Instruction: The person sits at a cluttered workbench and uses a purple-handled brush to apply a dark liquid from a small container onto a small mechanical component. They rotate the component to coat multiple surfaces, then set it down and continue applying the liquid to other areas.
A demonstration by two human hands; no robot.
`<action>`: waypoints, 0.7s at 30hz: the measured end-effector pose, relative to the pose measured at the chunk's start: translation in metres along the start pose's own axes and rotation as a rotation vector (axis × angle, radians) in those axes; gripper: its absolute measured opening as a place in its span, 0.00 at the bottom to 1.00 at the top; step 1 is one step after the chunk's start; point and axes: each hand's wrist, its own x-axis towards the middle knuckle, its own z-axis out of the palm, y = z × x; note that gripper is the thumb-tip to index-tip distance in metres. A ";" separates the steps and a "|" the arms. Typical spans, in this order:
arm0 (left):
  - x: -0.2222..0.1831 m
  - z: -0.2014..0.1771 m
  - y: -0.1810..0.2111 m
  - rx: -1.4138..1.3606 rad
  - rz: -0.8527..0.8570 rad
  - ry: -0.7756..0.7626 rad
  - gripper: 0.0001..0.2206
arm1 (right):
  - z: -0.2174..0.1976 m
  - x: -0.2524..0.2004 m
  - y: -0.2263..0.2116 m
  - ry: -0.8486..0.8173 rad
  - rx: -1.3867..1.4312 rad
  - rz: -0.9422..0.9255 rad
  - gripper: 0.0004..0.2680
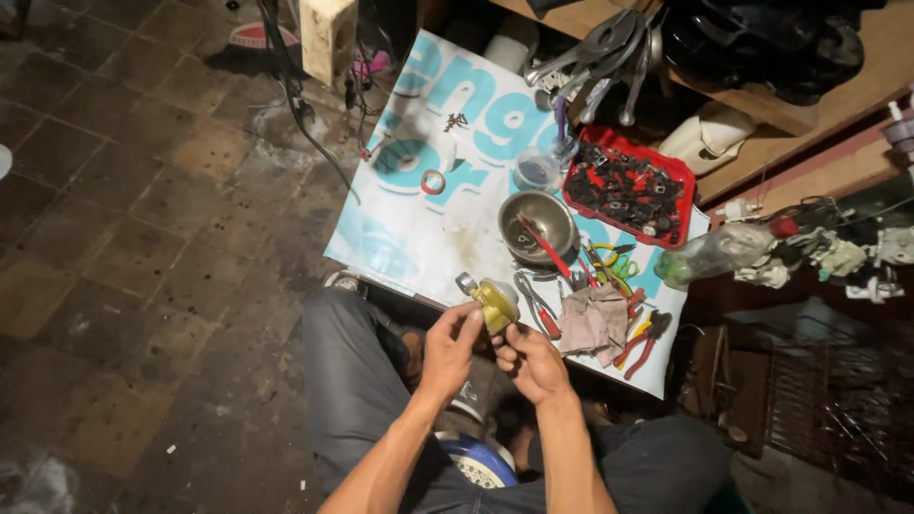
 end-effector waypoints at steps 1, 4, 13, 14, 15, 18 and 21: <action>-0.007 0.004 0.011 0.008 0.023 -0.012 0.15 | 0.002 -0.009 -0.003 -0.014 -0.007 -0.039 0.06; -0.022 0.016 0.023 -0.019 0.063 -0.041 0.19 | 0.009 -0.026 -0.009 0.003 -0.065 -0.142 0.05; -0.035 0.018 0.022 0.084 0.216 -0.073 0.17 | -0.021 -0.027 0.021 0.095 -0.048 -0.154 0.06; -0.036 0.021 0.026 0.094 0.224 -0.083 0.17 | -0.036 -0.015 0.032 0.112 0.002 -0.087 0.05; -0.035 0.022 0.029 0.095 0.225 -0.086 0.17 | -0.022 -0.023 0.022 0.113 0.004 -0.089 0.05; -0.037 0.023 0.031 0.098 0.196 -0.069 0.16 | 0.006 -0.046 0.007 0.091 0.052 0.099 0.09; -0.035 0.023 0.031 0.039 0.166 -0.043 0.15 | 0.027 -0.056 0.001 0.163 -0.028 -0.044 0.08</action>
